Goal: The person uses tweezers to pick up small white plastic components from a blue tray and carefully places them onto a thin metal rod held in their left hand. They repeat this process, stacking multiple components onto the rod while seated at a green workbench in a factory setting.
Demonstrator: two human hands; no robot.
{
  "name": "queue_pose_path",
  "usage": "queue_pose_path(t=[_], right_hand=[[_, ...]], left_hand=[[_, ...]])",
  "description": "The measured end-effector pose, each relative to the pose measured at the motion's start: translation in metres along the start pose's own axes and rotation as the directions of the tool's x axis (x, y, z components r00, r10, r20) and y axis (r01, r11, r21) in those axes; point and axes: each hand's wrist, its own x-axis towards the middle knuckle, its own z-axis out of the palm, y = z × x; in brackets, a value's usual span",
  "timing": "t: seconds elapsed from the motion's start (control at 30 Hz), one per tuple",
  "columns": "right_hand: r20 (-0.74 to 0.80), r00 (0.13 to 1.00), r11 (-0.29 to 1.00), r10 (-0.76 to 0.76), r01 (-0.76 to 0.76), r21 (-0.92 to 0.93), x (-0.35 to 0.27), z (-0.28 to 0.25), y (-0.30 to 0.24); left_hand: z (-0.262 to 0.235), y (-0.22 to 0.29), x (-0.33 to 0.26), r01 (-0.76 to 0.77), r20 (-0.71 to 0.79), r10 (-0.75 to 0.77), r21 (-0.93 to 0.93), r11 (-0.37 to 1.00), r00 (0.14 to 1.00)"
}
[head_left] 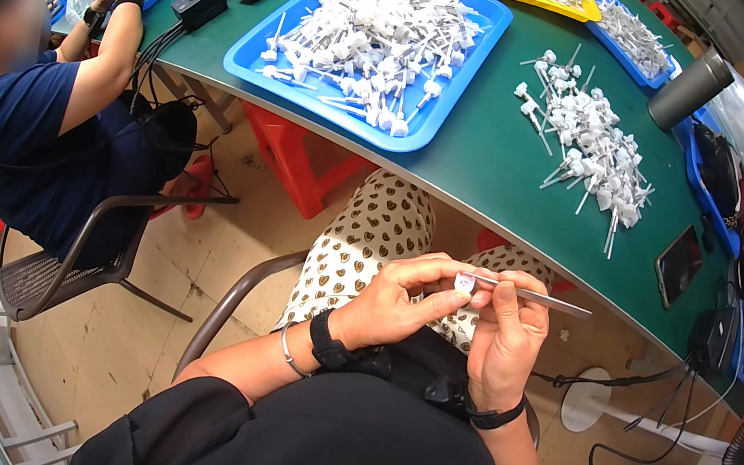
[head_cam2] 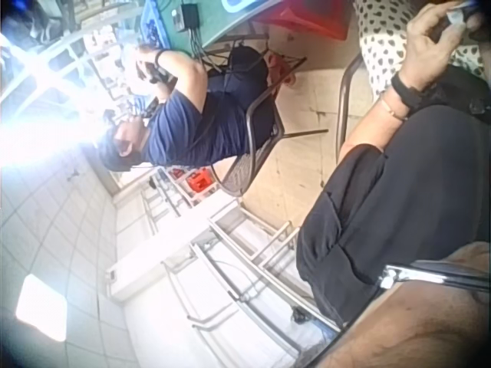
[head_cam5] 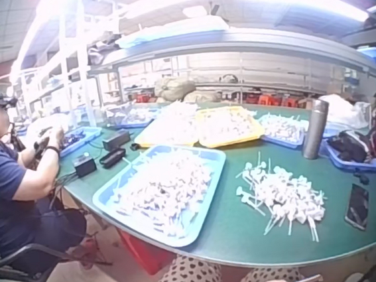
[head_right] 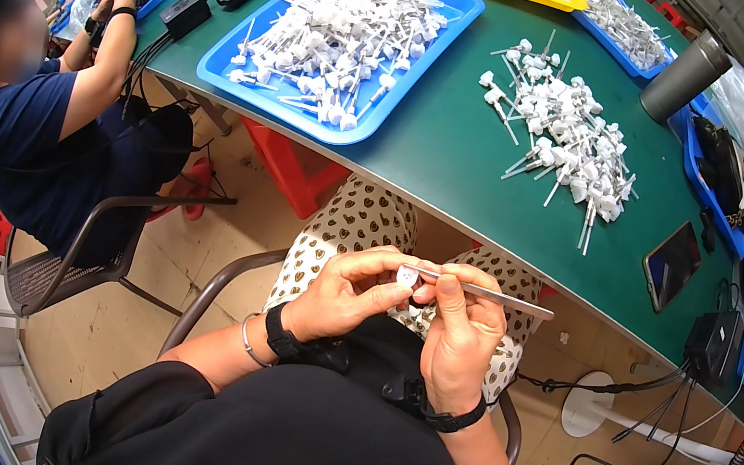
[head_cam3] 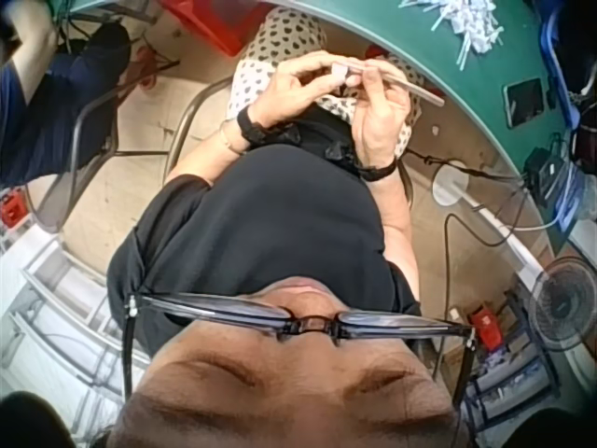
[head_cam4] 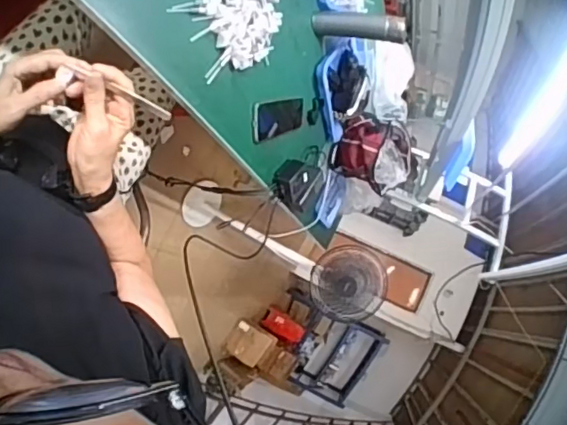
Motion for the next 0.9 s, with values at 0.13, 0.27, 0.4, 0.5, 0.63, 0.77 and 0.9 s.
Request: queue_pose_path(t=[0.13,0.27,0.4,0.5,0.63,0.77,0.9], right_hand=[[-0.013,1.0,0.998,-0.018,0.017,-0.053,0.001,0.003,-0.003],[0.003,0.996,0.994,-0.084,0.084,-0.07,0.003,0.001,-0.01],[0.033,0.994,0.986,-0.109,0.112,-0.127,0.001,-0.004,-0.01],[0.048,0.992,0.975,-0.117,0.124,-0.184,0.0,-0.005,-0.009],[0.097,0.987,0.953,-0.126,0.147,-0.265,-0.001,-0.003,-0.01],[0.111,0.983,0.939,-0.148,0.175,-0.297,-0.003,-0.001,-0.009],[0.156,0.973,0.913,-0.171,0.216,-0.347,-0.003,-0.001,-0.008]], left_hand=[[0.004,-0.003,0.0,-0.05,-0.071,0.048,-0.025,0.998,0.996],[-0.002,-0.003,0.001,-0.089,-0.023,0.09,0.048,0.995,0.996],[-0.003,0.0,0.0,-0.05,-0.011,0.051,0.057,0.997,0.999],[-0.003,0.006,0.0,0.006,-0.024,-0.005,0.048,0.999,1.0],[-0.002,0.0,0.001,-0.041,-0.038,0.041,0.008,0.999,0.998],[-0.002,-0.001,0.0,-0.03,-0.032,0.03,0.02,0.999,0.999],[-0.001,0.001,0.0,-0.013,-0.023,0.014,0.046,0.999,1.0]])
